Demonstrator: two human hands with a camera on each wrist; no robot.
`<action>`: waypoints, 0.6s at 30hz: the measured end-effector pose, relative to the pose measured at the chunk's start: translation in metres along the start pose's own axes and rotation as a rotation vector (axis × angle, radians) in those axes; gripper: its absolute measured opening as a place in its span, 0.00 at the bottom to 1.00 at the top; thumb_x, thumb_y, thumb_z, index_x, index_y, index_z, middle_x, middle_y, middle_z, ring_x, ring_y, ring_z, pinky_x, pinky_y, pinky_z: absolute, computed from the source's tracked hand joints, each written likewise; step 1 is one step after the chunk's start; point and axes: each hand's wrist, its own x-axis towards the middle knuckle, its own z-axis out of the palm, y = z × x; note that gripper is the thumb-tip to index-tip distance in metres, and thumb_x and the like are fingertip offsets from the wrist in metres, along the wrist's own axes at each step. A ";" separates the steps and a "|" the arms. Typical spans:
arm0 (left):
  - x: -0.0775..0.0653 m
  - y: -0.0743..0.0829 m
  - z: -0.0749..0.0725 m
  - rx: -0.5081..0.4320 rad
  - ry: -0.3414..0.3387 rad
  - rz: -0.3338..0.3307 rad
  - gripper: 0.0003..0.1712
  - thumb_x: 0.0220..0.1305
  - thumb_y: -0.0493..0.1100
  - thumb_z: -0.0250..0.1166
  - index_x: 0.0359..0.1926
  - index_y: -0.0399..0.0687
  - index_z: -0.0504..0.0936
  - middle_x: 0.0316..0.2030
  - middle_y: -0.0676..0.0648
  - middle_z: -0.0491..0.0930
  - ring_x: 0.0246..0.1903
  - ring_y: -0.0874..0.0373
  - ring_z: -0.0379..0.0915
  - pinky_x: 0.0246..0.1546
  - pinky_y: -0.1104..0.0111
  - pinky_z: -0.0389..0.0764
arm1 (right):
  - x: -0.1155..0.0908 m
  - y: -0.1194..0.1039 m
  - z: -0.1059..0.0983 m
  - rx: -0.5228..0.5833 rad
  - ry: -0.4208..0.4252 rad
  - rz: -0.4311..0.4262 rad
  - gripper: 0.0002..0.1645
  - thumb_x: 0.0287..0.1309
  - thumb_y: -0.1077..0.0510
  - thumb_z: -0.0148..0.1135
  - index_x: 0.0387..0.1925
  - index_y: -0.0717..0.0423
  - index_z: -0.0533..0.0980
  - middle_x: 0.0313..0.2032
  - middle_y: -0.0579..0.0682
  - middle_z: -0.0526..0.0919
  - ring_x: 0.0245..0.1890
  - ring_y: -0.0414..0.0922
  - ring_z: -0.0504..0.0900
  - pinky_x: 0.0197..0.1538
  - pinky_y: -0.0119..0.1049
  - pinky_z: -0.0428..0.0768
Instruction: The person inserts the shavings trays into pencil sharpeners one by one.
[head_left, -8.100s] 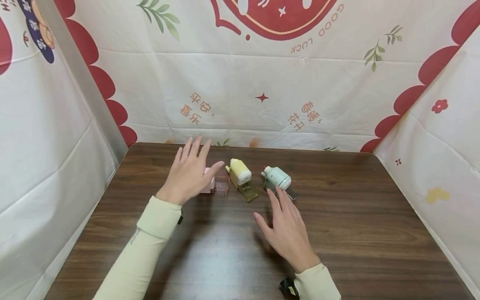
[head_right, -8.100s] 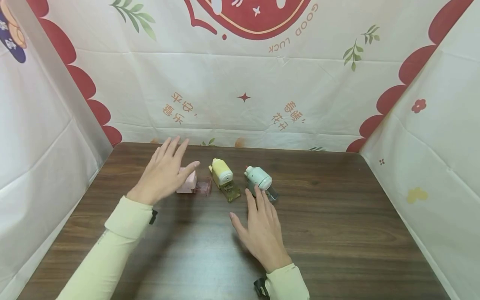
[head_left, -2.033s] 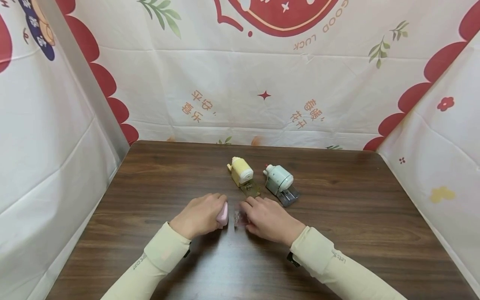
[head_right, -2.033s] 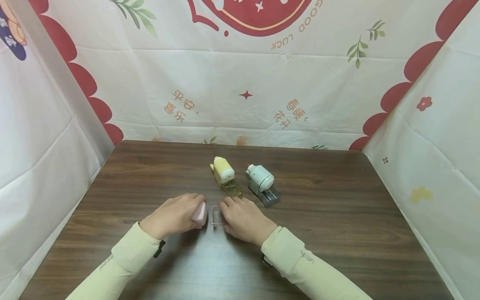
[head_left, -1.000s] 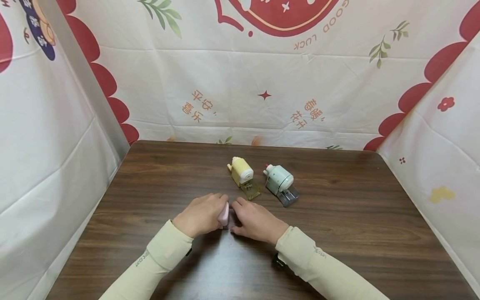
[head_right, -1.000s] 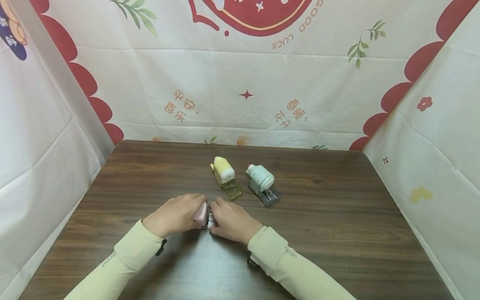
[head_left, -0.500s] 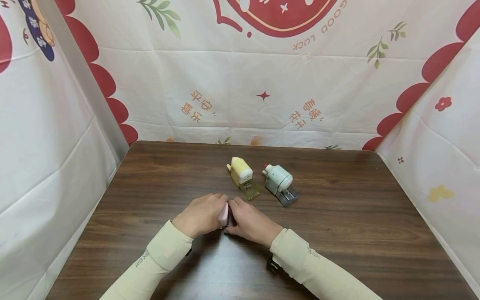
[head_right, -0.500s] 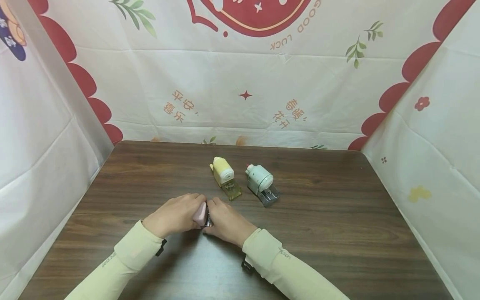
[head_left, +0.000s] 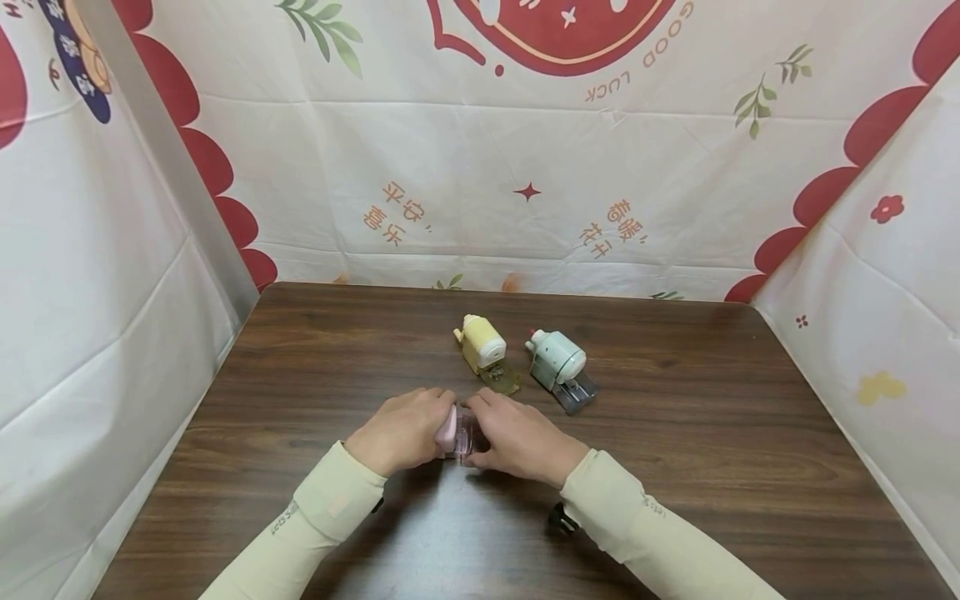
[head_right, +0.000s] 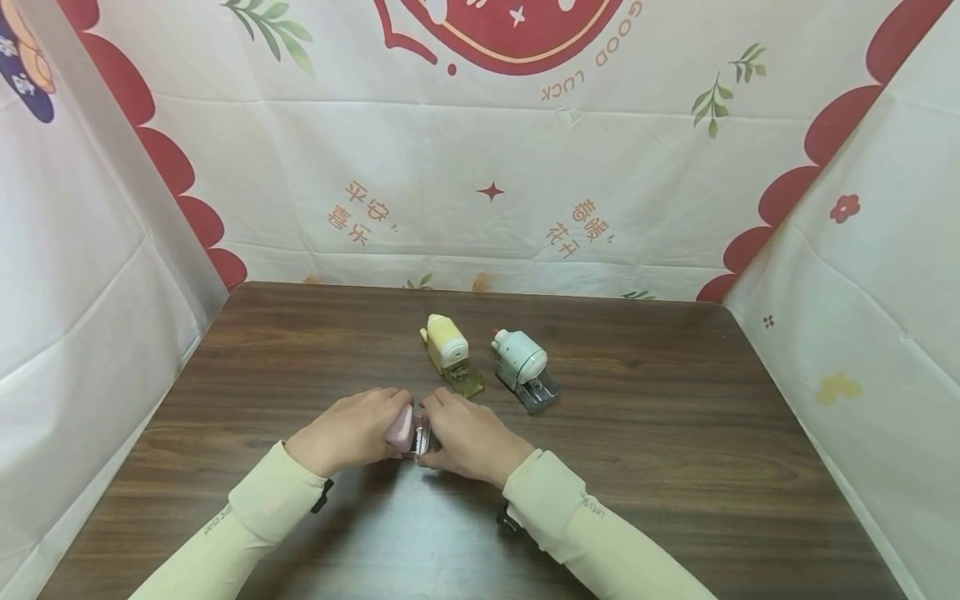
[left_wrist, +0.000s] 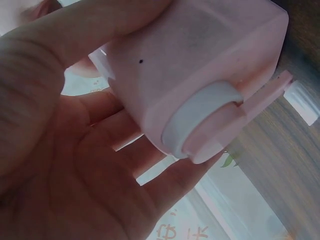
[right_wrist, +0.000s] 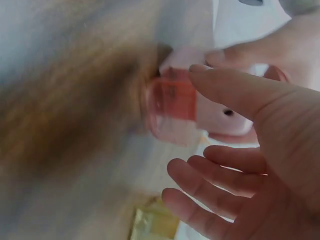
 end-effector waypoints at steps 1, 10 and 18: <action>0.000 0.000 0.000 0.001 -0.002 -0.002 0.24 0.50 0.32 0.83 0.44 0.41 0.80 0.41 0.43 0.85 0.40 0.49 0.82 0.40 0.52 0.84 | -0.001 0.002 -0.003 -0.014 0.004 0.001 0.39 0.55 0.45 0.84 0.61 0.59 0.77 0.53 0.52 0.83 0.49 0.48 0.86 0.49 0.49 0.89; -0.001 -0.001 0.000 0.015 0.004 0.014 0.23 0.50 0.32 0.83 0.44 0.41 0.79 0.39 0.44 0.84 0.38 0.50 0.81 0.39 0.53 0.84 | -0.013 0.020 -0.012 -0.092 0.025 -0.021 0.23 0.61 0.49 0.79 0.53 0.55 0.83 0.48 0.50 0.85 0.46 0.48 0.87 0.48 0.47 0.88; 0.000 -0.001 0.000 0.024 0.027 0.034 0.23 0.48 0.32 0.83 0.42 0.42 0.79 0.38 0.44 0.83 0.37 0.50 0.81 0.37 0.53 0.84 | -0.013 0.022 0.000 -0.120 -0.020 -0.062 0.09 0.67 0.55 0.70 0.31 0.49 0.79 0.30 0.45 0.80 0.29 0.44 0.82 0.30 0.46 0.82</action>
